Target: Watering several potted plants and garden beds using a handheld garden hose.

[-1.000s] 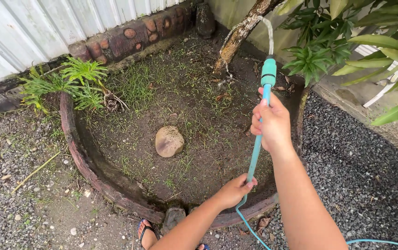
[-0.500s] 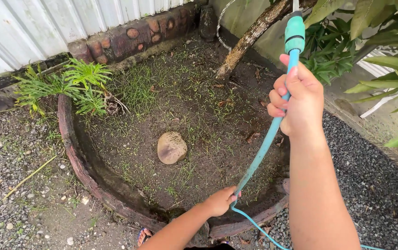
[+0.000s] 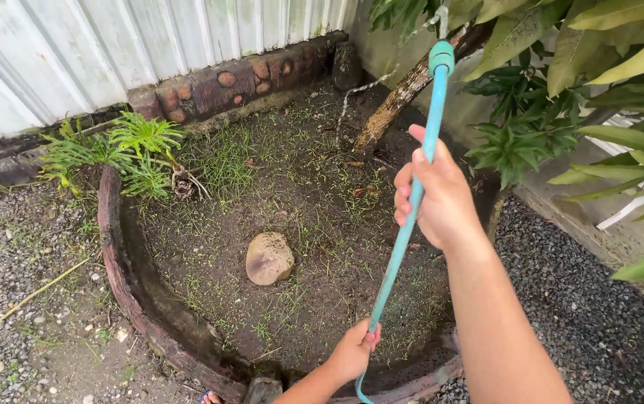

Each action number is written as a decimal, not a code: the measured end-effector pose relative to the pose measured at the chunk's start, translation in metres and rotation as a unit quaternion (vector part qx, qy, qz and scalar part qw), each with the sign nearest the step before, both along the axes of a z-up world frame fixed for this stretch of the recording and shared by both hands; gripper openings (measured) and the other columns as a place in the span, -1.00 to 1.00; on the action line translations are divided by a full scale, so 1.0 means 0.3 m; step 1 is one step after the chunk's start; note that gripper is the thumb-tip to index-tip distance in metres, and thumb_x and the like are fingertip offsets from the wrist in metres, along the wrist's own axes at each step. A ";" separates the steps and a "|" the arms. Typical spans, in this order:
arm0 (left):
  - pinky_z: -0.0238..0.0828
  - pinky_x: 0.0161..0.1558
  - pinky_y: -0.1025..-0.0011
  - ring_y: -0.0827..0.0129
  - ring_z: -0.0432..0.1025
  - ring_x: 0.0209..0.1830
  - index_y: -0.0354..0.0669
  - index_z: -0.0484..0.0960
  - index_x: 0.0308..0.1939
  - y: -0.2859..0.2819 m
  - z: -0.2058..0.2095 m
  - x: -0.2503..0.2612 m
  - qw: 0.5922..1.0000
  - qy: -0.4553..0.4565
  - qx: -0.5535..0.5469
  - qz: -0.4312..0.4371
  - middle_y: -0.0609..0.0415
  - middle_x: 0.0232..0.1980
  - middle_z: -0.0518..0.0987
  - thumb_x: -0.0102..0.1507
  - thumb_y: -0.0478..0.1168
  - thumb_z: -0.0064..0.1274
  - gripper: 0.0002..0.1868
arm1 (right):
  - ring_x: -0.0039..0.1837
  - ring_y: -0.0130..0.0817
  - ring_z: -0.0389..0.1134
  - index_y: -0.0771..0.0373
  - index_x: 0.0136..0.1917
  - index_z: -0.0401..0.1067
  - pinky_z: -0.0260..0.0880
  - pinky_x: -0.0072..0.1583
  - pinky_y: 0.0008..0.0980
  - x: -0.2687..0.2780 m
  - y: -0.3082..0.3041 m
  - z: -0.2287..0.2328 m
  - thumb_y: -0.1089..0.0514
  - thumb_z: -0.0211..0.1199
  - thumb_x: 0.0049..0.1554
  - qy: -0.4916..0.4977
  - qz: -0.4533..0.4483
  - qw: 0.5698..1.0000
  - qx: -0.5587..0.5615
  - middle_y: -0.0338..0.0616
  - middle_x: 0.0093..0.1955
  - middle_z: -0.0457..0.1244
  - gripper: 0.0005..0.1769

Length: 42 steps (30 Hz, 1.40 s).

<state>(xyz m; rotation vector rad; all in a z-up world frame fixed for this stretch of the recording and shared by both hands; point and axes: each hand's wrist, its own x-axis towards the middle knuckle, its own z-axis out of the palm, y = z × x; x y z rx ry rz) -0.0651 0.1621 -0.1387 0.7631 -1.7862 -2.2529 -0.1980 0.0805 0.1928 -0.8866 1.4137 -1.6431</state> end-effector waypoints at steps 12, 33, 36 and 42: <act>0.15 -0.28 0.49 0.53 0.20 -0.33 0.00 0.43 0.02 -0.030 -0.043 -0.006 0.994 -0.095 -0.053 0.020 0.27 -0.21 0.41 0.51 -0.20 -0.34 -0.81 | -0.49 -0.56 -0.18 -0.04 0.55 0.19 -0.20 -0.46 -0.55 -0.040 0.049 -0.084 -0.06 -0.13 0.37 0.025 -0.132 0.991 0.006 -0.30 -0.46 -0.08 -0.49; 0.17 -0.45 0.47 0.58 0.16 -0.46 -0.10 0.38 0.22 -0.007 0.099 0.036 0.994 -0.072 -0.075 0.030 0.26 -0.33 0.33 0.48 -0.25 -0.28 -0.75 | -0.50 -0.55 -0.19 0.02 0.53 0.22 -0.24 -0.44 -0.52 -0.034 0.088 -0.017 -0.07 -0.13 0.37 0.024 -0.159 0.987 -0.011 -0.31 -0.48 -0.10 -0.50; 0.16 -0.46 0.48 0.59 0.15 -0.47 -0.12 0.30 0.35 -0.008 0.108 0.040 0.994 -0.084 -0.072 0.025 0.25 -0.32 0.34 0.49 -0.23 -0.29 -0.65 | -0.50 -0.55 -0.20 0.04 0.54 0.21 -0.25 -0.44 -0.52 -0.029 0.088 -0.011 -0.07 -0.13 0.37 0.028 -0.157 0.987 -0.007 -0.31 -0.48 -0.10 -0.49; 0.13 -0.48 0.42 0.56 0.15 -0.50 -0.18 0.26 0.42 -0.005 0.050 0.024 0.994 -0.060 -0.085 0.029 0.21 -0.35 0.35 0.49 -0.20 -0.29 -0.59 | -0.49 -0.55 -0.18 0.03 0.50 0.26 -0.25 -0.43 -0.52 -0.052 0.097 -0.014 -0.06 -0.12 0.37 0.024 -0.174 0.984 -0.011 -0.31 -0.49 -0.11 -0.51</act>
